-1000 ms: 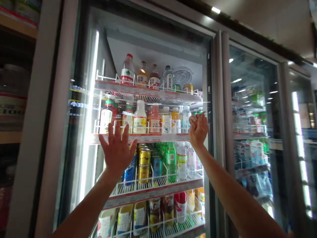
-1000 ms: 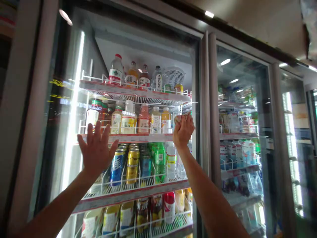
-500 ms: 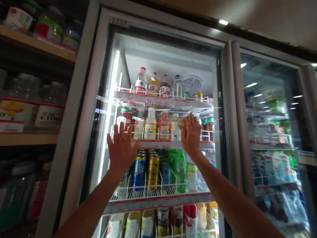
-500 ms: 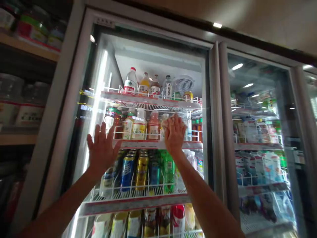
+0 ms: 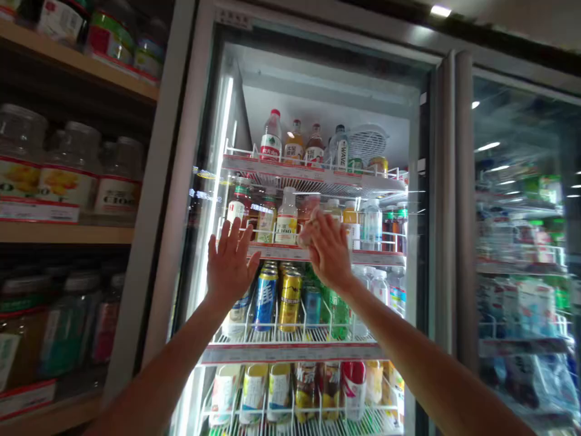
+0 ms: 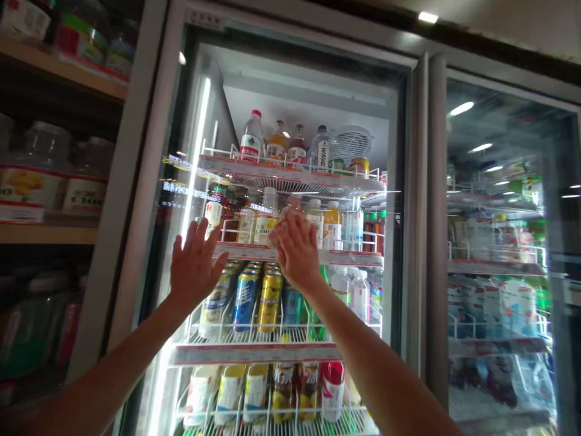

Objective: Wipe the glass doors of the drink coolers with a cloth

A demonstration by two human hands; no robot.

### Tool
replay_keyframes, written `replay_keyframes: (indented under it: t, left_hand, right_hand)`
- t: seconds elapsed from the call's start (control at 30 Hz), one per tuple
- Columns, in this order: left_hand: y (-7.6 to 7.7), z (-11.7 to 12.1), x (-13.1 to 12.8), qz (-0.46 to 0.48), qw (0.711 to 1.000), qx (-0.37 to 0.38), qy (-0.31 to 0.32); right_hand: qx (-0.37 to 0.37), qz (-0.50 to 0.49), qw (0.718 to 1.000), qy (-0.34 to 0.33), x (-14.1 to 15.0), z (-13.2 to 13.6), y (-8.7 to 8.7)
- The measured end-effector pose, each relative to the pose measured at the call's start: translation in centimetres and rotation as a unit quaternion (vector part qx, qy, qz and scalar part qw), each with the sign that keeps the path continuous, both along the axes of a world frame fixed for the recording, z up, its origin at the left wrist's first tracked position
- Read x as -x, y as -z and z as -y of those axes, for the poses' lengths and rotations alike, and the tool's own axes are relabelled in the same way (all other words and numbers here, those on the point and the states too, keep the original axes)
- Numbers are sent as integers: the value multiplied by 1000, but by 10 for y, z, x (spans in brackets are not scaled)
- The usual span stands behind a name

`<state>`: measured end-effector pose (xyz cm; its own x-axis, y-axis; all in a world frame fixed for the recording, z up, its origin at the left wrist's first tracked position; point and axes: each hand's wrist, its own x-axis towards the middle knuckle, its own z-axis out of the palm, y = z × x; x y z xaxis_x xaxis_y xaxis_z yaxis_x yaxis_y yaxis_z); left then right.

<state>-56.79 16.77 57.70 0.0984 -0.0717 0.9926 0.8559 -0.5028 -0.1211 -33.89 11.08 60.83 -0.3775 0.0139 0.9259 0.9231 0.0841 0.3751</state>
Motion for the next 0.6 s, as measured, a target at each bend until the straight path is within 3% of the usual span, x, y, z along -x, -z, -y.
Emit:
replay_keyframes:
  t: [0.07, 0.13, 0.23, 0.3, 0.37, 0.43, 0.5, 0.53, 0.6]
  left_hand:
    - [2, -1, 3, -9, 1000, -7, -10]
    - [5, -2, 6, -20, 1000, -14, -16]
    - [12, -3, 14, -38, 999, -21, -27]
    - [20, -3, 20, -44, 998, -18, -35]
    - [32, -3, 27, -45, 998, -14, -39]
    - [45, -4, 35, -46, 998, -12, -41]
    - [57, -4, 43, -55, 998, -8, -42]
    - [62, -4, 46, -60, 997, -6, -43]
    - [69, -4, 52, -66, 997, -2, -46]
  right_hand:
    - [52, 164, 985, 0, 10, 4, 21]
    - [68, 220, 973, 7, 12, 5, 21]
    - [21, 45, 999, 15, 5, 1, -11]
    - [2, -55, 998, 11, 8, -4, -24]
    - [24, -22, 999, 7, 21, -7, -13]
    - [67, 111, 992, -3, 39, -7, 17]
    - [98, 241, 965, -19, 53, -5, 42]
    - [102, 269, 957, -25, 58, -5, 46]
    - [85, 220, 972, -25, 62, -9, 34]
